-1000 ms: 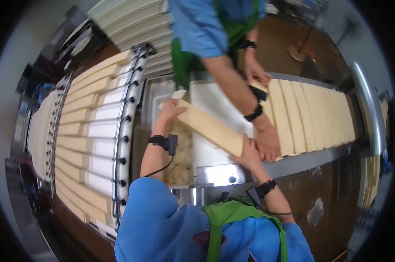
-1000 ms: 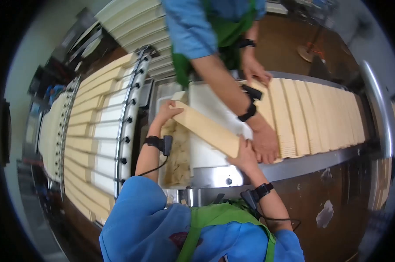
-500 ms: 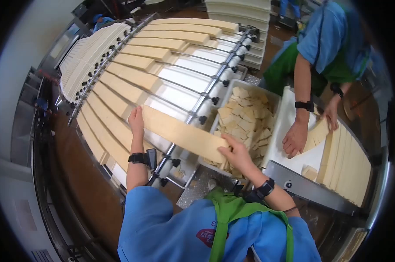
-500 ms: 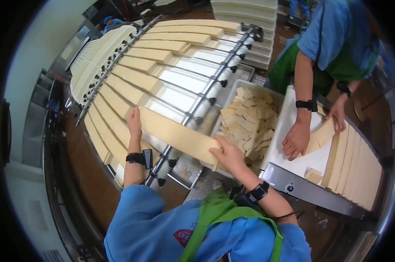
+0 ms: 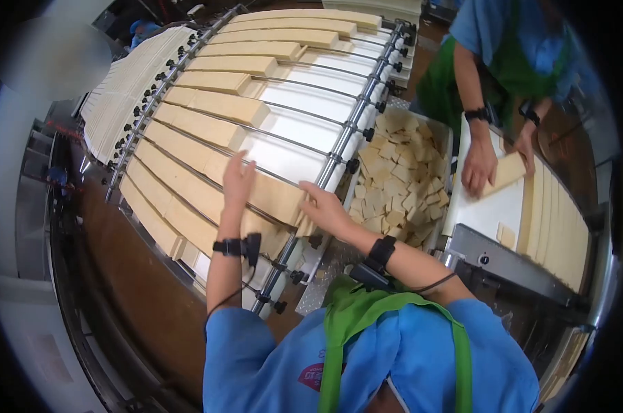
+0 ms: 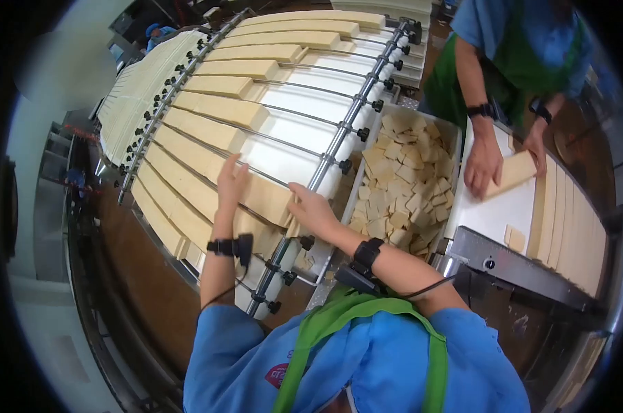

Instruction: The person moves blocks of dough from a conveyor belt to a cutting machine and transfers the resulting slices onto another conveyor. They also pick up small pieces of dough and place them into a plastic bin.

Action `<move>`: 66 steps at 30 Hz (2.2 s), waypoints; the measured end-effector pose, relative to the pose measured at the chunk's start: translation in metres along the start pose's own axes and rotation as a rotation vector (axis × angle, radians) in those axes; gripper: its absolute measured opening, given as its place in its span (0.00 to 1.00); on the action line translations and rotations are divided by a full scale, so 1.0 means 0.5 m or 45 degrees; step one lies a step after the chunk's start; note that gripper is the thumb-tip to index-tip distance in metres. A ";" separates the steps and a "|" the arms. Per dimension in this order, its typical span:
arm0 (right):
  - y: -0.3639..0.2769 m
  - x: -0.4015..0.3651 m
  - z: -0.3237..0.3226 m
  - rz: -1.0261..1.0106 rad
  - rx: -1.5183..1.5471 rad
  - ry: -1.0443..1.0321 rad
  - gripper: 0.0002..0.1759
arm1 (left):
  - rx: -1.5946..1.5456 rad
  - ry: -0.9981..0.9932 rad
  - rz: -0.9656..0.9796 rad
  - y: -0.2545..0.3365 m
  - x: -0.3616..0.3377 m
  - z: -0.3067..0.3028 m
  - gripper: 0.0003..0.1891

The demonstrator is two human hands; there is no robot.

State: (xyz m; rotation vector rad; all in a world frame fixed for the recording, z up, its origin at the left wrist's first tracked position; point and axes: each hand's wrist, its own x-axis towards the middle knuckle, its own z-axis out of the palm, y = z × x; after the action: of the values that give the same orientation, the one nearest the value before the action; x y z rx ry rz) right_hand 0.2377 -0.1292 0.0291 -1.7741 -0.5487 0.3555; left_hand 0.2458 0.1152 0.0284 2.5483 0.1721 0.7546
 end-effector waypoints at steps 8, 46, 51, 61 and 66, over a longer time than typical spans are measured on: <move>0.015 0.025 0.020 -0.064 0.006 0.081 0.25 | -0.587 -0.362 -0.242 0.157 -0.126 -0.016 0.14; 0.331 -0.611 -0.767 0.847 -0.669 1.390 0.20 | -0.551 -0.901 0.957 1.023 -0.072 0.783 0.25; 0.319 -0.611 -0.765 0.825 -0.621 1.335 0.22 | -0.288 -0.957 0.994 1.228 -0.011 0.971 0.22; 0.287 -0.607 -0.771 0.779 -0.611 1.266 0.20 | 0.239 -1.222 0.760 1.237 0.046 0.921 0.26; 0.302 -0.610 -0.798 0.539 -0.761 0.962 0.30 | 0.272 -1.154 0.452 1.016 0.088 0.839 0.29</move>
State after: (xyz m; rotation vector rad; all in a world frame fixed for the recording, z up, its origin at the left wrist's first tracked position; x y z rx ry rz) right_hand 0.2103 -0.6500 -0.0228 -2.4096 0.3063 -0.2379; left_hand 0.5029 -0.4913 -0.0181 2.8824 -0.5277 -0.3810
